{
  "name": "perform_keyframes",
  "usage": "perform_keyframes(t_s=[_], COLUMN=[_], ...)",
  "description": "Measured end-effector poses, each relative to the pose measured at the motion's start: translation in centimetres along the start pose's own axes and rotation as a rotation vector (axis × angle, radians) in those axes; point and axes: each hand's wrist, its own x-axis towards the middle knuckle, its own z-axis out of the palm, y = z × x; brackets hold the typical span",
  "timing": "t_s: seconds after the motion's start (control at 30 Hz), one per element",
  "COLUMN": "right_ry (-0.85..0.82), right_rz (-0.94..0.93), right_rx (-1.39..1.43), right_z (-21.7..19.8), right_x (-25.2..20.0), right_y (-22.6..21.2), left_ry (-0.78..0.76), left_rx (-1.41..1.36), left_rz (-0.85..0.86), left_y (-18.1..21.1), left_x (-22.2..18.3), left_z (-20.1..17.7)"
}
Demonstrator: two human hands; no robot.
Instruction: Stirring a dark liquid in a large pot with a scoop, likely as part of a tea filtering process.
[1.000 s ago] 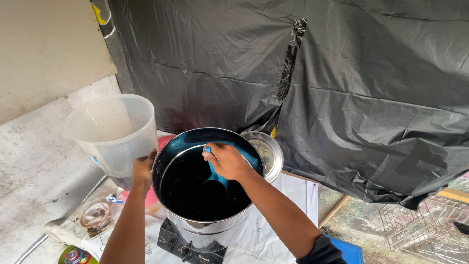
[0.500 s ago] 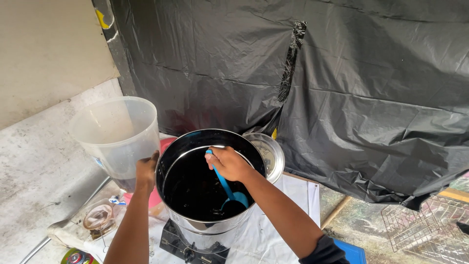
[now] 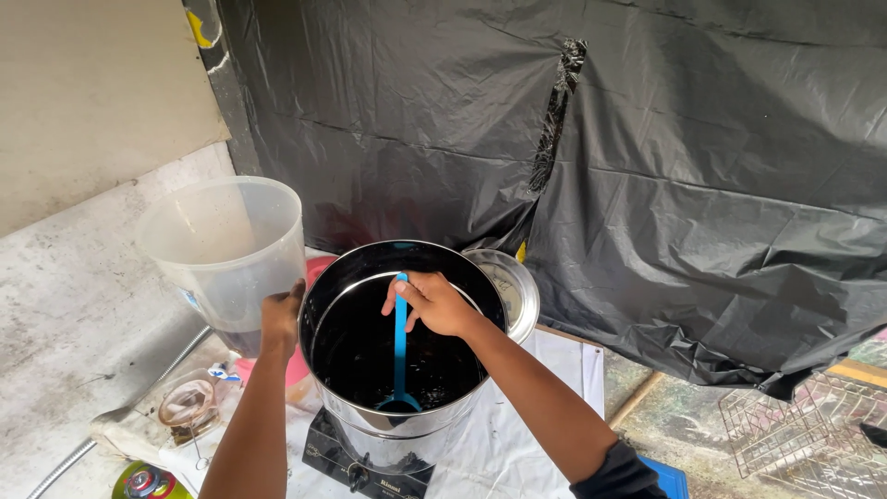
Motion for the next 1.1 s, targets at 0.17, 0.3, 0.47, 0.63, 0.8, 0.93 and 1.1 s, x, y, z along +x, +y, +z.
perform_keyframes(t_s=[0.17,0.3,0.47,0.63,0.8,0.93,1.1], right_ry=[0.052,0.061,0.097,0.148,0.156,0.162,0.167], right_rz=[-0.045,-0.107,-0.148,-0.193,-0.253,-0.240,-0.230], right_rx=[-0.024,-0.044,-0.105,-0.265,-0.700,-0.813,-0.850], right_z=[0.3,0.7,0.4,-0.5,-0.4,-0.3,-0.4], right_x=[0.2,0.5,0.7,1.0,0.7,0.4,0.5], right_y=[0.7,1.6,1.7,2.2,2.3,3.3,3.9], left_ry=[0.003,0.007,0.004,-0.001,-0.003,-0.007,-0.011], left_rx=[0.005,-0.008,-0.008,-0.001,0.007,0.010,0.017], left_rz=[0.010,0.009,0.007,0.006,0.001,-0.004,0.026], left_y=[-0.1,0.0,0.1,1.0,1.2,5.9,1.2], left_x=[0.2,0.0,-0.2,-0.7,-1.0,-5.6,-1.2], left_z=[0.1,-0.1,-0.1,-0.2,-0.3,-1.2,-0.6])
